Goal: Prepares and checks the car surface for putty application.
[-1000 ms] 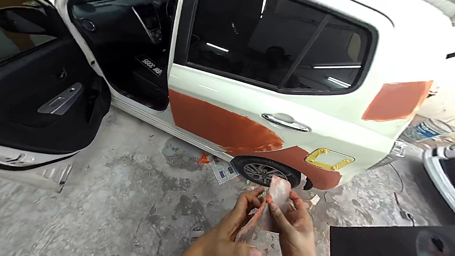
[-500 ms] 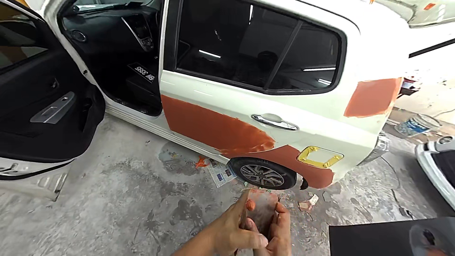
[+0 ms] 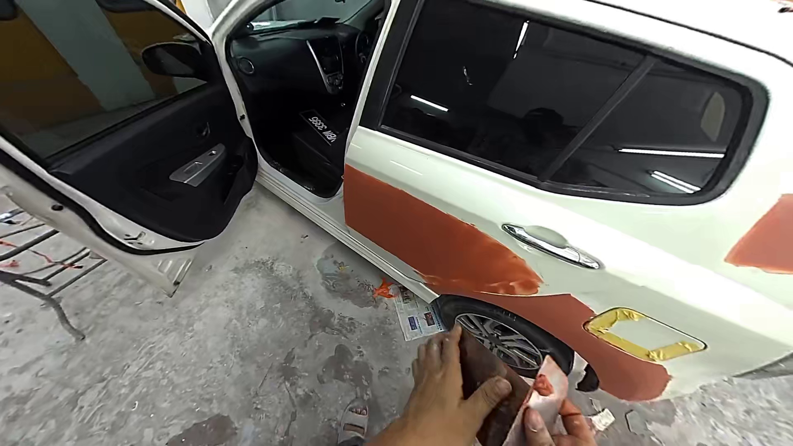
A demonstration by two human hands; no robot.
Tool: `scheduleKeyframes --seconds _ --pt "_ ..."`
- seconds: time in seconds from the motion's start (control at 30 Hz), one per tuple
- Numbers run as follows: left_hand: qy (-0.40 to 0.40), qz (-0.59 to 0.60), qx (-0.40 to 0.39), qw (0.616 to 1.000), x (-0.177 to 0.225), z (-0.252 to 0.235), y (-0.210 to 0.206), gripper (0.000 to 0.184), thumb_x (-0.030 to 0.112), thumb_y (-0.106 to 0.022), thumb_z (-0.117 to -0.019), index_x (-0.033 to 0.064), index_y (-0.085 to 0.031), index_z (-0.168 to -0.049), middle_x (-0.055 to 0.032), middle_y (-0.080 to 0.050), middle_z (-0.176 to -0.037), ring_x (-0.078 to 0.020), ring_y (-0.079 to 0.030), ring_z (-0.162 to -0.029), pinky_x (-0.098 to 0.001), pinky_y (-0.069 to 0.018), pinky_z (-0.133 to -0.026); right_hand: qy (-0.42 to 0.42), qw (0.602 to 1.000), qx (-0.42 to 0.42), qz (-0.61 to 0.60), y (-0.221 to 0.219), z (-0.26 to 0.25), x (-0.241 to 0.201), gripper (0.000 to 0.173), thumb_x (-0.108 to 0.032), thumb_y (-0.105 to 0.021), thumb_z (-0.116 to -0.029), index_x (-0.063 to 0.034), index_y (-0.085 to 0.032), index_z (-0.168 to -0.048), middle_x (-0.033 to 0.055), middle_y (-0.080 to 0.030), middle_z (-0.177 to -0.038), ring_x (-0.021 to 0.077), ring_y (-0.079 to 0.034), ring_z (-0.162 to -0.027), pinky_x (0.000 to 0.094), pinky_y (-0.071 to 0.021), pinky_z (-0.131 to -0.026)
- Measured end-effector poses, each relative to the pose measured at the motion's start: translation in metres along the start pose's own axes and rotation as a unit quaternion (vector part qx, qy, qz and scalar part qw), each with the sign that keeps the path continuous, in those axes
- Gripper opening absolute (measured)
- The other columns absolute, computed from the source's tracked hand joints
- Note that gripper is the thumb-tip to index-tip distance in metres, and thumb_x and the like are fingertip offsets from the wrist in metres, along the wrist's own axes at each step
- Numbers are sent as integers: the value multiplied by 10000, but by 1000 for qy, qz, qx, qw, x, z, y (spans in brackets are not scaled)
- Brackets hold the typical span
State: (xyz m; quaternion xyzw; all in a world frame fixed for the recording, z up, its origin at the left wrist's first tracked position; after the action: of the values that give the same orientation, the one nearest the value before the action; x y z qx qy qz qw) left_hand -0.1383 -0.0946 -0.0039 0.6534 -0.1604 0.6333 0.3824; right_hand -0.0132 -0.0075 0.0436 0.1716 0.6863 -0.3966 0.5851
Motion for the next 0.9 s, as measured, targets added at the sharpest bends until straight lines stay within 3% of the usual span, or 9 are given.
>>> scheduleKeyframes --seconds 0.1,0.2,0.27,0.4,0.5,0.63,0.77,0.83,0.9 --pt "-11 113 74 991 -10 -7 27 916 483 -789 -864 33 -360 -1537 -97 -663 -1239 -189 -677 -1097 -414 -592 -951 41 997 26 60 9 -14 -16 447 -24 -678 -944 -94 -392 -1281 -9 -708 -1073 108 -727 -952 329 -631 -863" --pt "-39 394 -26 918 -6 0 56 484 89 -679 -944 3 -536 -1398 -134 -717 -1154 -228 -713 -1031 -434 -603 -922 43 988 41 143 18 -30 -28 573 -8 -740 -879 -44 -379 -1323 35 -716 -1056 156 -742 -894 366 -657 -778" --pt "-88 493 -149 852 4 12 63 334 173 -655 -937 136 -684 -1268 -28 -741 -1155 -136 -705 -1047 -373 -585 -935 41 979 32 197 13 -35 -26 655 -7 -773 -843 15 -373 -1361 103 -723 -1066 209 -753 -890 410 -664 -756" --pt "-121 587 -245 762 16 30 51 407 218 -680 -912 245 -607 -1311 89 -703 -1217 -19 -644 -1126 -254 -515 -1000 57 940 10 335 -23 -23 2 756 -141 -790 -862 101 -347 -1425 185 -640 -1209 177 -695 -1042 364 -615 -886" --pt "-87 579 -145 798 6 33 46 469 179 -733 -865 238 -575 -1303 99 -716 -1160 -15 -668 -1055 -253 -550 -936 85 936 -34 339 -58 -3 18 770 -174 -795 -873 150 -336 -1399 204 -628 -1209 137 -677 -1074 312 -587 -937" --pt "-90 437 -137 884 -5 22 52 824 377 -740 -914 37 -235 -1469 37 -597 -1314 -19 -598 -1176 -268 -509 -1037 53 965 -88 243 -71 -2 28 723 -93 -765 -871 122 -320 -1400 194 -630 -1216 184 -685 -1088 358 -599 -945" --pt "29 445 -173 878 -13 13 47 674 556 -724 -874 115 -502 -1333 87 -725 -1089 -14 -684 -1006 -259 -562 -944 3 977 -102 190 -70 -20 28 700 -37 -764 -851 93 -342 -1395 172 -651 -1210 207 -693 -1085 371 -606 -941" --pt "30 460 -185 868 -24 0 42 815 660 -668 -855 89 -453 -1395 34 -705 -1153 -76 -682 -1060 -315 -574 -960 -18 984 -73 161 -64 -35 29 636 -31 -734 -896 87 -340 -1382 180 -663 -1191 227 -709 -1056 391 -618 -916" --pt "66 545 -159 821 -30 -12 43 719 655 -681 -854 142 -567 -1345 -43 -725 -1172 -175 -699 -1083 -414 -581 -965 2 989 -17 145 -52 -54 30 501 -27 -630 -960 81 -350 -1362 187 -664 -1157 242 -719 -1008 404 -634 -865"
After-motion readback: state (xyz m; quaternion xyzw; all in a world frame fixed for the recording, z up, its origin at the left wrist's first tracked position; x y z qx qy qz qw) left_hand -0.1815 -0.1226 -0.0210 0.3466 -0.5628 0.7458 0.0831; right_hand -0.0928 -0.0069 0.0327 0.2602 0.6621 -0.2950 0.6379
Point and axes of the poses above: each hand's wrist, its own z-axis away from the middle knuckle, its own y-axis out of the back of the hand, x = y × z, the point moved 3 cm from there along -z, towards the middle knuckle
